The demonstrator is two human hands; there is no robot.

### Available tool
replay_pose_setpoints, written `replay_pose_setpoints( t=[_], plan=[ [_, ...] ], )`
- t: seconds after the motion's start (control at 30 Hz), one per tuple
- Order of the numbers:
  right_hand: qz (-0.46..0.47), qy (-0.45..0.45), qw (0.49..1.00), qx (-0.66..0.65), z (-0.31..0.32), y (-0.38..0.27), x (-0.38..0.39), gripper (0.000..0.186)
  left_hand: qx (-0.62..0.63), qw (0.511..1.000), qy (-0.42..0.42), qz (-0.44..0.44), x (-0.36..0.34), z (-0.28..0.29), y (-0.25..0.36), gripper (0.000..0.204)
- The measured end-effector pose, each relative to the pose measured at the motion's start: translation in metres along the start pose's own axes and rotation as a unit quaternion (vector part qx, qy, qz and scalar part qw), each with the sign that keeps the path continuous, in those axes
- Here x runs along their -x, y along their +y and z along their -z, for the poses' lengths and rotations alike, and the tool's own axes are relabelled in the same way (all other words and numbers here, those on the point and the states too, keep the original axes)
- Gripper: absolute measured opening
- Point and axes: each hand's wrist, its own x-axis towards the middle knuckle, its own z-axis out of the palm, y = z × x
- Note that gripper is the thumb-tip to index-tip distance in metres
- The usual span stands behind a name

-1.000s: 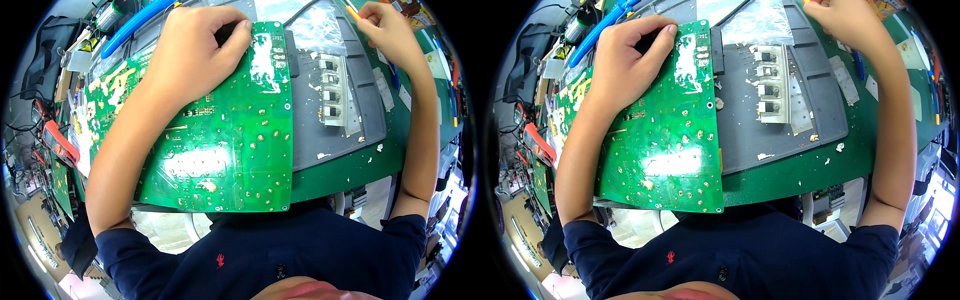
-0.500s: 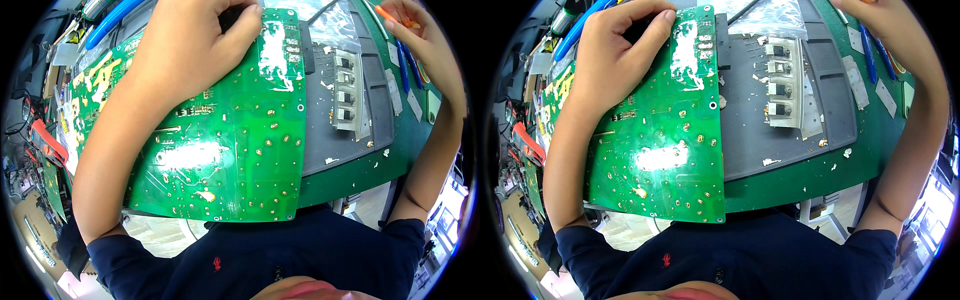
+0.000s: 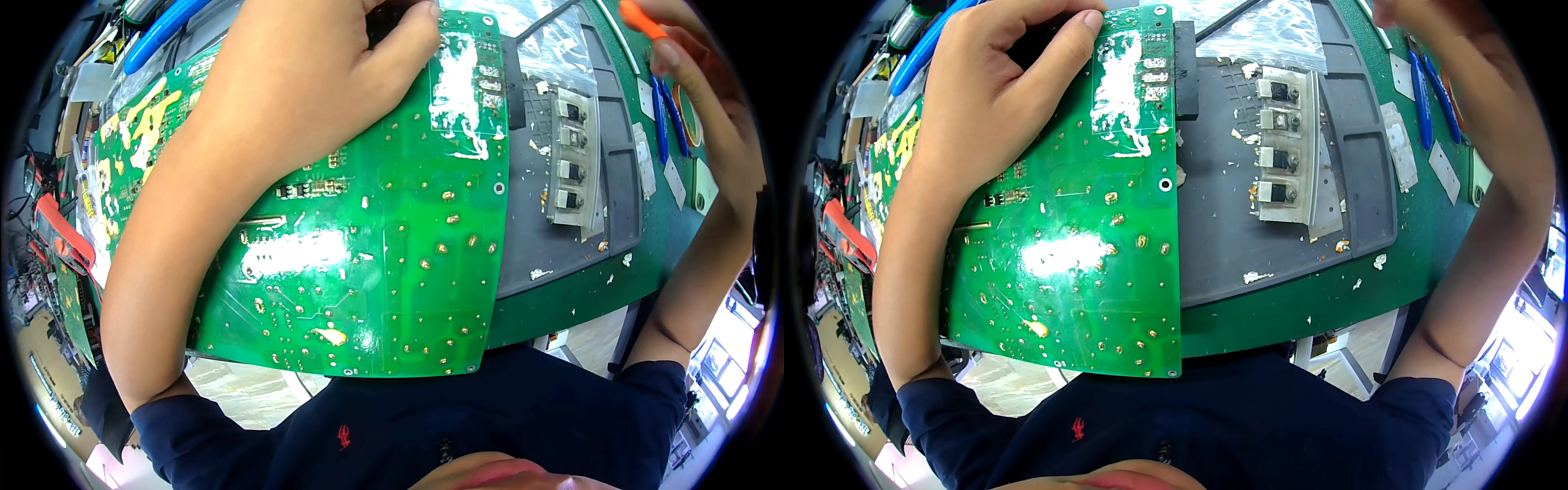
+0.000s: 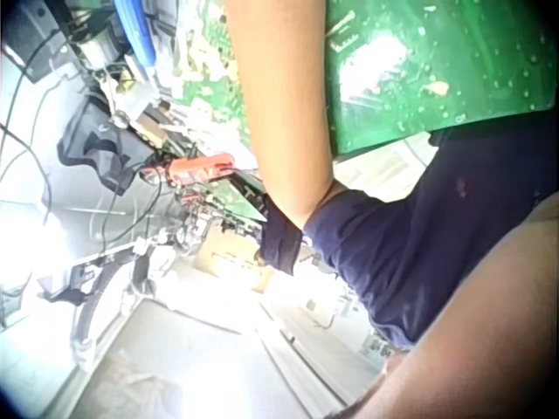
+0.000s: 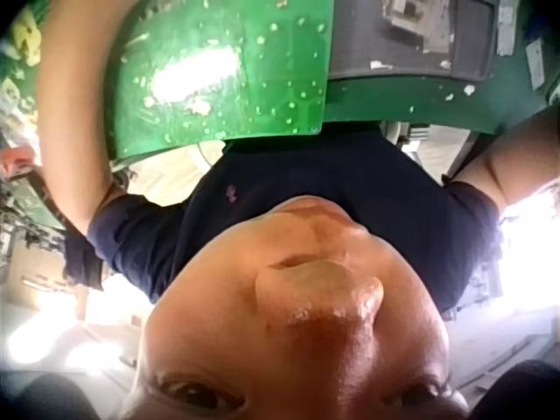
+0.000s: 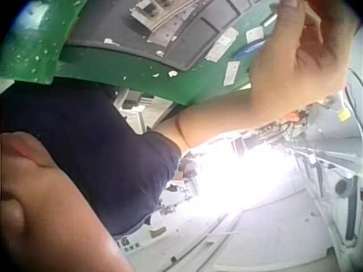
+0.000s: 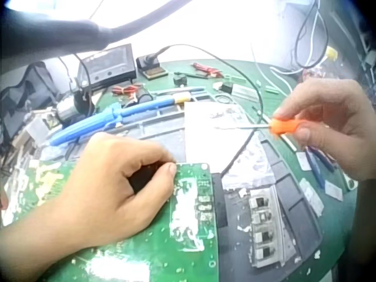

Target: The person uses a soldering iron and solder wire to join components on a green circuit board. They also use a small screwdriver to manipulate parts and a multimeter is visible on the bench.

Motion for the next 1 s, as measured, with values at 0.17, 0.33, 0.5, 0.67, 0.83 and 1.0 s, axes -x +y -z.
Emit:
replay_pose_setpoints(
  t=[0.17, 0.33, 0.5, 0.67, 0.83, 1.0],
  plan=[
    [0.03, 0.012, 0.998, 0.052, -0.019, 0.002, -0.003, 0.02, 0.01, 1.0, 0.0, -0.002, -0.001, -0.002, -0.003, 0.016],
    [-0.003, 0.014, 0.999, 0.041, -0.023, 0.001, -0.001, 0.015, -0.046, 0.998, 0.023, -0.033, 0.002, -0.009, -0.005, 0.016],
    [0.027, 0.004, 0.999, 0.041, -0.028, -0.005, -0.01, 0.013, 0.022, 0.999, 0.014, -0.044, 0.003, -0.004, -0.011, 0.016],
    [0.019, -0.013, 0.999, 0.037, -0.028, -0.006, -0.011, 0.013, -0.048, 0.998, 0.007, -0.033, 0.003, -0.008, -0.008, 0.018],
    [0.016, -0.024, 0.999, 0.039, -0.027, -0.005, -0.01, 0.013, 0.009, 1.0, -0.003, -0.023, 0.001, 0.0, -0.006, 0.017],
    [0.008, -0.027, 0.999, 0.029, -0.028, -0.006, -0.01, 0.012, 0.021, 0.999, 0.002, -0.031, 0.002, -0.001, -0.008, 0.017]
  ],
)
